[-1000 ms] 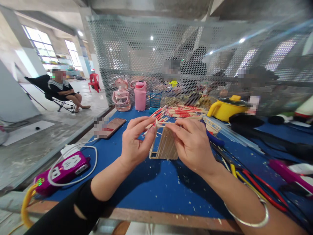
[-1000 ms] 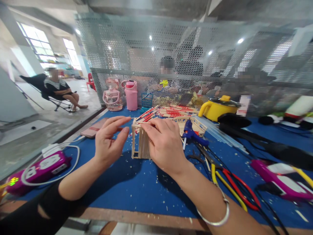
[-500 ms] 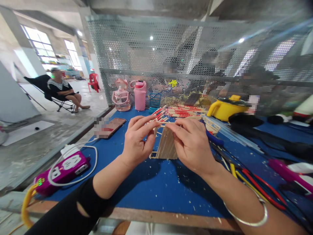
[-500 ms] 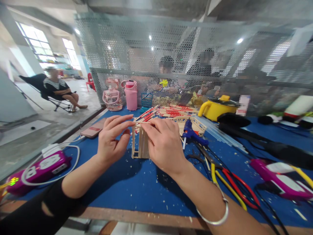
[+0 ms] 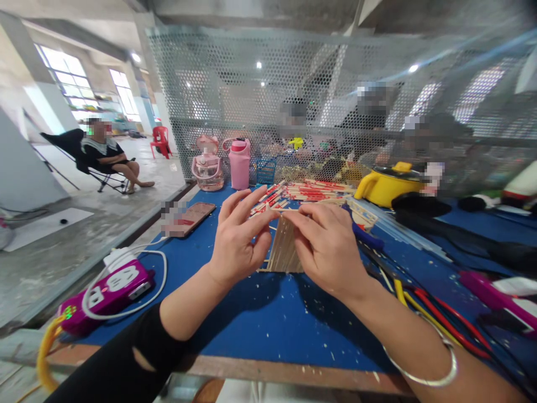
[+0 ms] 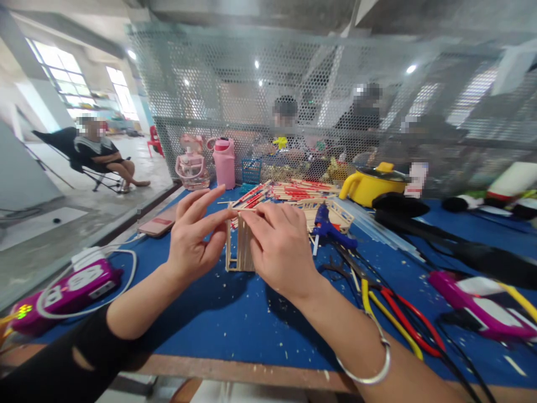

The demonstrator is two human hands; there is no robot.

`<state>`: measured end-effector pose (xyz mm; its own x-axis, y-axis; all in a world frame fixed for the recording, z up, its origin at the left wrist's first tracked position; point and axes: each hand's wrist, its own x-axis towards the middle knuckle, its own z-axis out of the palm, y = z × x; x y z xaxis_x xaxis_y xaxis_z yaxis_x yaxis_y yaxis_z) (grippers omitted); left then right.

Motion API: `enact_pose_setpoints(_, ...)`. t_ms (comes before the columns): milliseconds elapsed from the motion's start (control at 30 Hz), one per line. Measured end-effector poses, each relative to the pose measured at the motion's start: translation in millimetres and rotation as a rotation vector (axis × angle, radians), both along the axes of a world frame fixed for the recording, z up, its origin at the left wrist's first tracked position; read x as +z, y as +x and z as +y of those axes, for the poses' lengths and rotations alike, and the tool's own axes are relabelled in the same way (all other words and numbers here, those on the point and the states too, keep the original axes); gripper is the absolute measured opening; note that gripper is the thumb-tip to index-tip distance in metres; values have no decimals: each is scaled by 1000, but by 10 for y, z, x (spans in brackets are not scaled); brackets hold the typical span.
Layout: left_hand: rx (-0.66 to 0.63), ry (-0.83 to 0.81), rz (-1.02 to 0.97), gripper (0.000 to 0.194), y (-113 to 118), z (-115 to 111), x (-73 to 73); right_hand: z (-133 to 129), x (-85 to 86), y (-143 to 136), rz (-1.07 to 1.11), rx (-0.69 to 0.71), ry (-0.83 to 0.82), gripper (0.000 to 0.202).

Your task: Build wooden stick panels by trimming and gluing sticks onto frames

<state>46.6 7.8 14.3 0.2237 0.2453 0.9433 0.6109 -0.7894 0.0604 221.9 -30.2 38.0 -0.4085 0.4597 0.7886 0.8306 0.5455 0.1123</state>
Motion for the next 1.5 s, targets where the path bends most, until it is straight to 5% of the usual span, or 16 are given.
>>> enact_pose_setpoints(1500, 25, 80, -13, 20, 50, 10, 21, -28, -3, -8, 10, -35, -21, 39)
